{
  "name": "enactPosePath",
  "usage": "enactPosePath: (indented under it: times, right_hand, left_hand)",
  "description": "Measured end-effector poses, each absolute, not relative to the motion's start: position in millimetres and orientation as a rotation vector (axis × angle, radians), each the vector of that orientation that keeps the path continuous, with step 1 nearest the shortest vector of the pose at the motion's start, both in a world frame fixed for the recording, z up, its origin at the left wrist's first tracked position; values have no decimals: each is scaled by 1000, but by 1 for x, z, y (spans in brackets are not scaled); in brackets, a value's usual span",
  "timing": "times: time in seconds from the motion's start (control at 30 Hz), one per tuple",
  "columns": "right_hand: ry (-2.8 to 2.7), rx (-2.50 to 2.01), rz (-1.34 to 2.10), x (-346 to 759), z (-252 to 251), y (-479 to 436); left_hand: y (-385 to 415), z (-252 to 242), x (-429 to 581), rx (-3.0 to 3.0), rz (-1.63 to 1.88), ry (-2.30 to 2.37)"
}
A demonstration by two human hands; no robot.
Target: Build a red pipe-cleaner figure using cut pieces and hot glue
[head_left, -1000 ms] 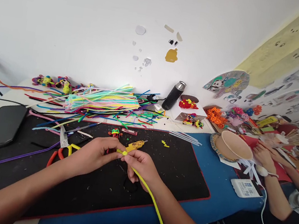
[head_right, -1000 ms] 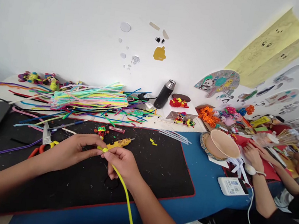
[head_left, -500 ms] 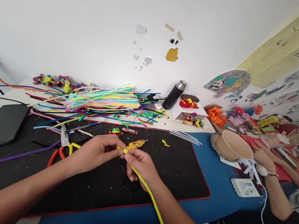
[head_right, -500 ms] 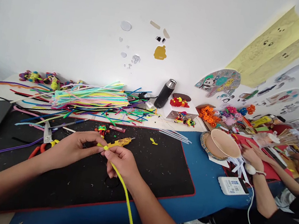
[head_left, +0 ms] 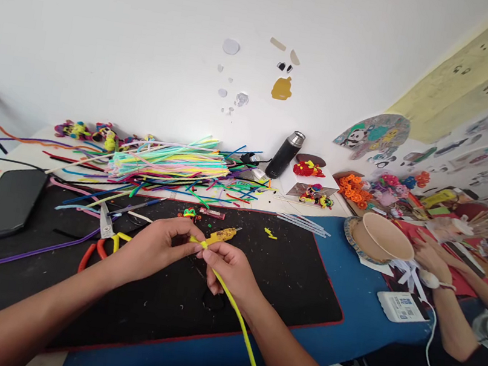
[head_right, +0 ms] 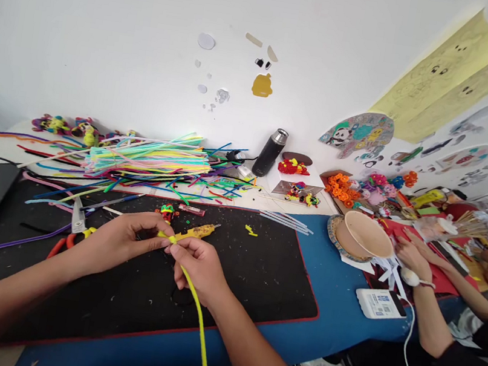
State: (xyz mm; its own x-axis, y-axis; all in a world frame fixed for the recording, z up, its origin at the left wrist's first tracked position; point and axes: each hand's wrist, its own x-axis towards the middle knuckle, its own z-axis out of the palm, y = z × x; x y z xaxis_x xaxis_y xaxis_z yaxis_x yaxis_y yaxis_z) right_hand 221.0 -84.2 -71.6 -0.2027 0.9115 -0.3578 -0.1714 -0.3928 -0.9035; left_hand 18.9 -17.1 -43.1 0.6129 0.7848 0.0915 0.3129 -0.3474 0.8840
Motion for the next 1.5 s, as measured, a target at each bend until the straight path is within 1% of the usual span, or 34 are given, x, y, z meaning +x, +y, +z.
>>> enactPosePath:
  times: [0.37,0.7,0.9,1.17,1.3,1.5]
  right_hand:
    - [-1009,-1223,1668,222,-78,-85]
    - [-949,-1207,1713,223,-77,-88]
    - [-928,-1187,1720,224,-80,-90]
    - [-886,-1139,1741,227,-84,-91]
    - [-846,-1090,1750,225,-84,-90]
    - [-828,-1067,1764,224,-86,-88]
  left_hand:
    - [-16,-41,16,1930,627,949]
    - [-17,-43,17,1981,610,985]
    - [-19,-45,18,2000,592,934]
    - [-24,-64,18,2473,887,749]
    - [-24,-64,19,2730,895,687]
    - [-22,-70,16,2913,926,638]
